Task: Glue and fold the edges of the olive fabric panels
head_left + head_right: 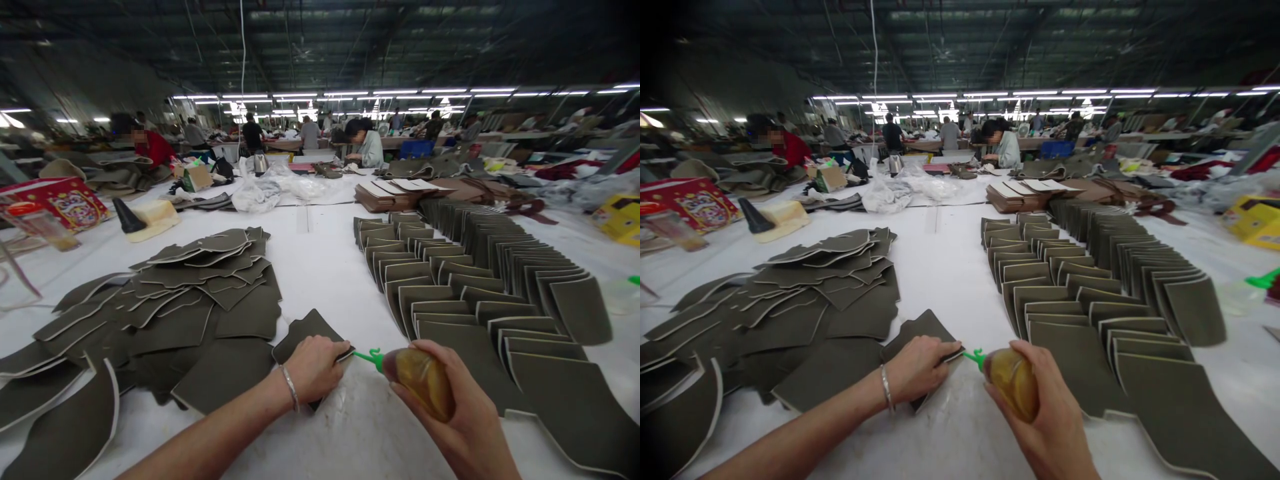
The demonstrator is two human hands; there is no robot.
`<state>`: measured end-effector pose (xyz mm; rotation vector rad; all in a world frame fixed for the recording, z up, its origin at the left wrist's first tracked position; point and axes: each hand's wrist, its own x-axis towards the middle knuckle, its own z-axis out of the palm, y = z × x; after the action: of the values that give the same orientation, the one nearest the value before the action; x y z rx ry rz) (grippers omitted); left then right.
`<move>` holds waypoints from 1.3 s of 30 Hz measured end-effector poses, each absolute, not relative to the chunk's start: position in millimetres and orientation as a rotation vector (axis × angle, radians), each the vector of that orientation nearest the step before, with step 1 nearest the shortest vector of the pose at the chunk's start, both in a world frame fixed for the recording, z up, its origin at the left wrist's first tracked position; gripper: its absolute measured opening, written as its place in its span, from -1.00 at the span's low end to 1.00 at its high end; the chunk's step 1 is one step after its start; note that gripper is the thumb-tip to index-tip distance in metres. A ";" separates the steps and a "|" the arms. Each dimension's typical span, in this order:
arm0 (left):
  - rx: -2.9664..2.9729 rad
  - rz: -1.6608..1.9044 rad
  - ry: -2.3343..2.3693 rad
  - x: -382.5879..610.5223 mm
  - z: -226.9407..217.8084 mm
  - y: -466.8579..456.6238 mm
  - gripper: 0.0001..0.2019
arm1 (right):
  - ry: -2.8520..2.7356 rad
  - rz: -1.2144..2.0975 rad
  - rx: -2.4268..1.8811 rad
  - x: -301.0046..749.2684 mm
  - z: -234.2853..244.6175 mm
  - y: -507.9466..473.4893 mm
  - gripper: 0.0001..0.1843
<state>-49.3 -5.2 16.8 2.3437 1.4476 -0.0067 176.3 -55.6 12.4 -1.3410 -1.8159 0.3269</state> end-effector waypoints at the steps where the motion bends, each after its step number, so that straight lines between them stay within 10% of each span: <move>1: 2.344 -0.010 1.446 -49.3 17.0 -5.2 -0.50 | -1.808 0.352 -1.352 175.8 12.4 -56.5 -0.58; 39: 2.300 0.007 1.385 -53.6 14.2 -2.7 -0.46 | -1.587 0.607 -1.444 168.8 3.1 -77.2 -0.56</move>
<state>-53.6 -2.7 14.2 2.2999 1.3845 0.0072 168.8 -77.2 3.1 -1.4440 -1.5868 0.6066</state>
